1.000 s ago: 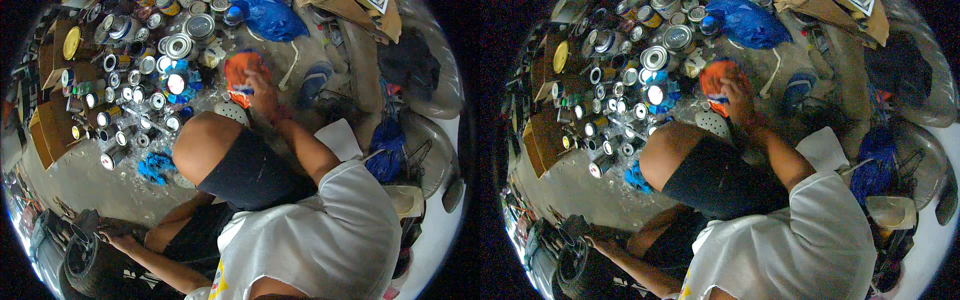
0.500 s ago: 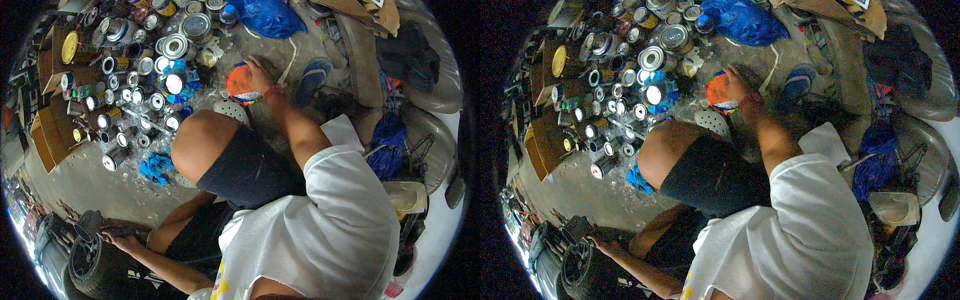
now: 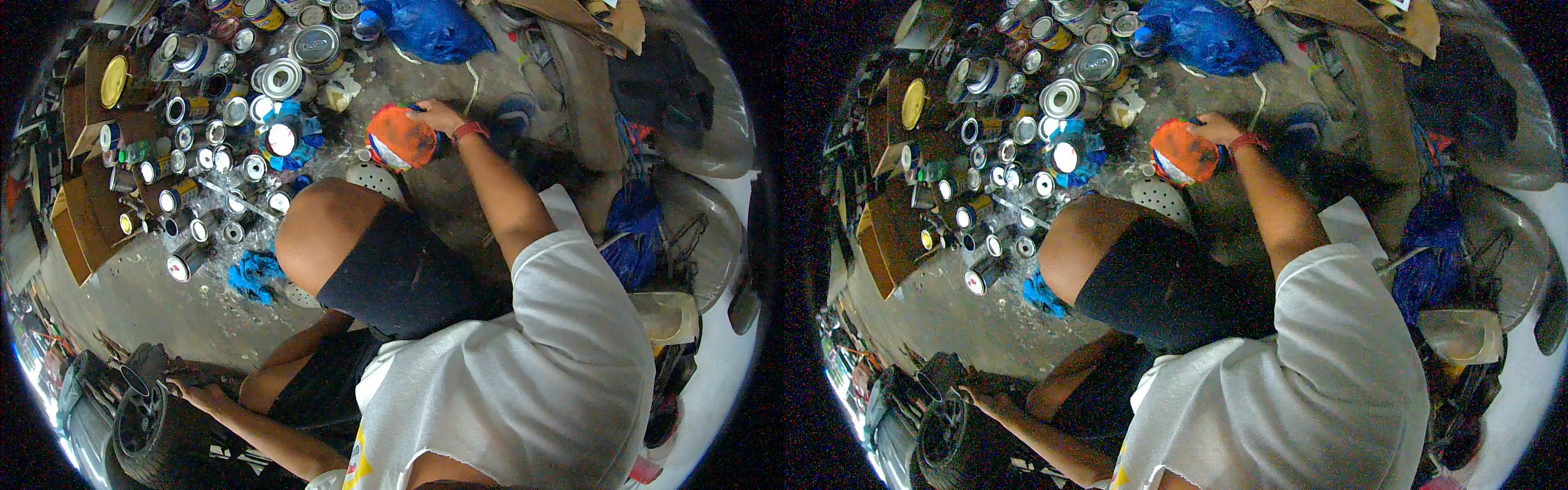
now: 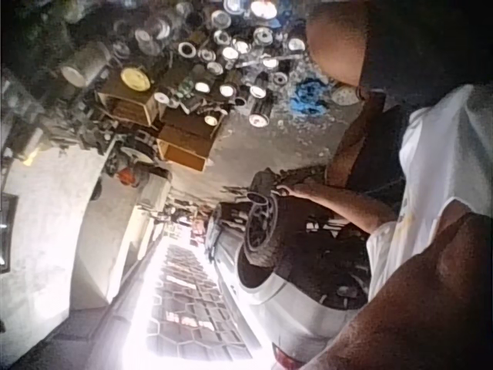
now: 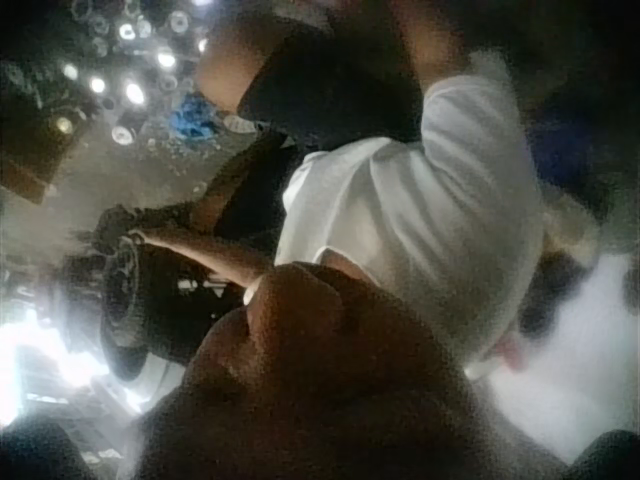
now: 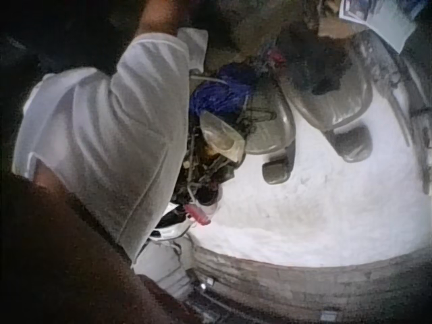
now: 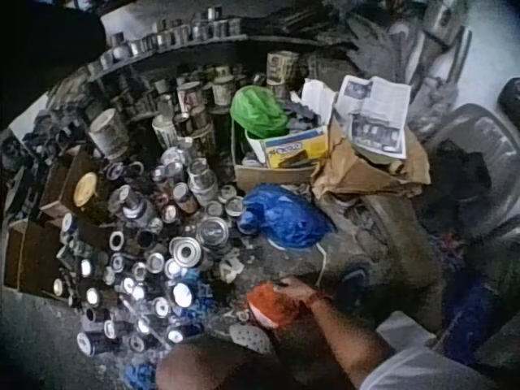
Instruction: The person cleans a metal spray gun cup by wiping it with rags and moves various paint cans in a workshop area.
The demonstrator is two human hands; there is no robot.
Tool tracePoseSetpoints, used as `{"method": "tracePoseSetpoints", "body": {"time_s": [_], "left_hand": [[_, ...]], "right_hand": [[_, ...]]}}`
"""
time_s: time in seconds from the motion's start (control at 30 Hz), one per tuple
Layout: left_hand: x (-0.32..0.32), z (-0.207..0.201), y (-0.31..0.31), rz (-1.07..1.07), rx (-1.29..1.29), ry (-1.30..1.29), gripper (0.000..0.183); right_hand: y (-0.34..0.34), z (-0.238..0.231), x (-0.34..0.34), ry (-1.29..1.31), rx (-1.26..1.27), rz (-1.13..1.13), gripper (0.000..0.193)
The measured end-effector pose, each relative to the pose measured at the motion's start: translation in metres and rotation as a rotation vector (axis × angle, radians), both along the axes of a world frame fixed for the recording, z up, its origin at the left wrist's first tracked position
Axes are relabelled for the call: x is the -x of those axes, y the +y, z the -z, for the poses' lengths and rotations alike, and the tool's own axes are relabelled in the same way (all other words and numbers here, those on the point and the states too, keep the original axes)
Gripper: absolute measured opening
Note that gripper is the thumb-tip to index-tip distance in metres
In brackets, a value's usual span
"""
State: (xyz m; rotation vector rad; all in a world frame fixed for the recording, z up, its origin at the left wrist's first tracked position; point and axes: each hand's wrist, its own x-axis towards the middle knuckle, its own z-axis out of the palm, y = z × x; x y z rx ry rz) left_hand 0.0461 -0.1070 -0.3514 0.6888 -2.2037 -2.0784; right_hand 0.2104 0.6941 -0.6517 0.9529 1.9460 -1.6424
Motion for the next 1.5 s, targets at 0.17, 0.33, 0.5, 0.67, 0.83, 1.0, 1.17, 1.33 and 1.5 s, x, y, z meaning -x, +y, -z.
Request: {"method": "tracePoseSetpoints", "body": {"time_s": [0.17,0.33,0.5,0.67,0.83,1.0,1.17,1.33,1.5], "left_hand": [[-0.003,-0.007,0.014,-0.068,0.002,-0.056,0.049],[-0.004,-0.009,0.023,-0.075,0.112,-0.002,0.045],[-0.017,-0.012,0.032,-0.127,0.070,-0.002,0.039],[-0.004,-0.009,0.040,-0.101,0.129,0.005,0.039],[-0.003,-0.007,0.019,-0.058,0.073,-0.077,0.041],[0.002,-0.005,0.018,-0.059,0.111,-0.084,0.043],[0.001,-0.007,0.042,-0.111,0.112,-0.049,0.042],[-0.005,-0.010,0.029,-0.129,0.113,-0.107,0.039],[-0.027,-0.005,0.029,0.095,0.436,0.114,0.042]], "right_hand": [[0.000,0.008,-0.012,0.073,0.072,0.240,0.056],[0.012,0.032,-0.010,0.062,0.019,0.317,0.054],[0.003,0.004,0.005,0.090,-0.050,0.509,0.038],[0.007,0.023,-0.007,0.204,-0.329,0.734,0.032],[-0.010,0.020,0.004,0.367,0.075,1.169,0.035],[-0.025,0.026,0.015,0.377,0.351,0.839,0.048],[-0.049,0.052,0.012,0.138,-0.646,0.056,0.060],[-0.070,0.043,0.006,0.157,-0.826,-0.081,0.041],[-0.056,-0.015,0.011,0.154,-0.472,0.019,0.022]]}}
